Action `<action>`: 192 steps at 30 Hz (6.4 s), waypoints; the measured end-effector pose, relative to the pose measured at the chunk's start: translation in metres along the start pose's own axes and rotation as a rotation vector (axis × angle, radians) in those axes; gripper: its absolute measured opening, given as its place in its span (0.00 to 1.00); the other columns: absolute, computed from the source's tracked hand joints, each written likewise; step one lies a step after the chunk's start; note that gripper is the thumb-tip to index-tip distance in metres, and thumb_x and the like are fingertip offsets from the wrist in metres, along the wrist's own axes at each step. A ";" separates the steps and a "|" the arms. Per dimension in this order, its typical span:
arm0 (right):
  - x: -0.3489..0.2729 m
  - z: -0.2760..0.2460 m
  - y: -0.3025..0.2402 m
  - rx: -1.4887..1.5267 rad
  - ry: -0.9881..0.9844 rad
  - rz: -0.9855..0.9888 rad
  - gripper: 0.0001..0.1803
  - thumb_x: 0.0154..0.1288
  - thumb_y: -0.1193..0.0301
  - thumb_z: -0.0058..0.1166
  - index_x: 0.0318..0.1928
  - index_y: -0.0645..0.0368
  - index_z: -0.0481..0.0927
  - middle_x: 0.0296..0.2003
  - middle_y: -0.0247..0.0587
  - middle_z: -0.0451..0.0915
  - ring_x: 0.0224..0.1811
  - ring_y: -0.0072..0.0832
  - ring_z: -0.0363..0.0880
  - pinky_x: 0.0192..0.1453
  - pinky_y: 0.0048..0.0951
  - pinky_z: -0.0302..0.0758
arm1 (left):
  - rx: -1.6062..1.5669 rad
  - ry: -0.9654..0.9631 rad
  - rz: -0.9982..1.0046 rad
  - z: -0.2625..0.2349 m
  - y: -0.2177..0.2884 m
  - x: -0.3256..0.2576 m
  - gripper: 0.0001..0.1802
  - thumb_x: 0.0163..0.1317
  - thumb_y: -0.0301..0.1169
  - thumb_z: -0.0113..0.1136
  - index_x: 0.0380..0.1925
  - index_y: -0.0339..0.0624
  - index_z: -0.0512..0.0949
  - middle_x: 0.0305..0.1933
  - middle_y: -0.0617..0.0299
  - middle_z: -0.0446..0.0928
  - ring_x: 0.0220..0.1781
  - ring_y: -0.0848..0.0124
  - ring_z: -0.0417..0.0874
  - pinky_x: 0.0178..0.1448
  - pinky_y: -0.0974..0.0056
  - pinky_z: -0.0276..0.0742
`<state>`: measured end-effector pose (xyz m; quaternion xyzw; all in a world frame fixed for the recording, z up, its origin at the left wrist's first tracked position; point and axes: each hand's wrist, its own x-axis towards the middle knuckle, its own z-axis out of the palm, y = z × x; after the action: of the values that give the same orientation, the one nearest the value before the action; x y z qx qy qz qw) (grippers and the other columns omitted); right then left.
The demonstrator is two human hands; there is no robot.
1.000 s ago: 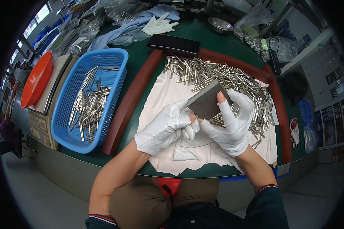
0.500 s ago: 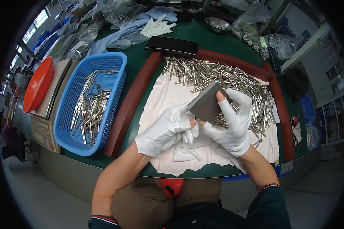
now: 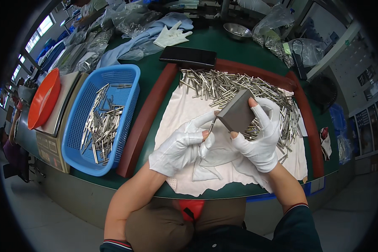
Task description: Inspecting, polishing, and cleaning small metal pins at a factory workbench.
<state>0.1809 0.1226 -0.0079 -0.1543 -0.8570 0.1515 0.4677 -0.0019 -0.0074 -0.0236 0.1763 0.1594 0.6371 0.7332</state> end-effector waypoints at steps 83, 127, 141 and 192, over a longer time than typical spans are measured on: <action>0.002 0.000 -0.004 -0.115 -0.062 -0.010 0.42 0.37 0.64 0.70 0.60 0.57 0.76 0.51 0.46 0.72 0.48 0.41 0.72 0.53 0.42 0.67 | 0.238 0.134 -0.016 0.005 0.004 0.001 0.38 0.65 0.23 0.56 0.73 0.33 0.52 0.28 0.53 0.79 0.23 0.71 0.82 0.30 0.70 0.79; 0.014 -0.013 0.030 -0.139 0.248 0.079 0.37 0.44 0.72 0.74 0.59 0.62 0.77 0.49 0.42 0.72 0.50 0.32 0.75 0.55 0.31 0.75 | 1.854 -0.071 0.118 0.060 -0.004 -0.008 0.33 0.57 0.20 0.56 0.66 0.39 0.68 0.22 0.55 0.78 0.21 0.63 0.81 0.26 0.61 0.73; 0.016 -0.017 0.031 -0.138 0.279 0.116 0.37 0.44 0.71 0.75 0.59 0.60 0.77 0.50 0.42 0.72 0.51 0.32 0.75 0.56 0.31 0.74 | 2.433 -0.223 -0.302 0.078 -0.010 -0.013 0.43 0.42 0.24 0.63 0.65 0.43 0.66 0.27 0.55 0.80 0.27 0.56 0.84 0.29 0.57 0.76; 0.017 -0.027 0.023 -0.083 0.274 0.160 0.37 0.47 0.71 0.73 0.61 0.60 0.76 0.51 0.43 0.72 0.53 0.34 0.74 0.57 0.33 0.73 | 0.377 0.167 0.029 0.014 0.004 0.016 0.28 0.61 0.24 0.66 0.60 0.36 0.68 0.33 0.58 0.78 0.25 0.76 0.77 0.30 0.76 0.70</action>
<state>0.1980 0.1535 0.0102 -0.2604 -0.7756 0.1302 0.5600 0.0030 0.0081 -0.0091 0.2591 0.3334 0.6191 0.6622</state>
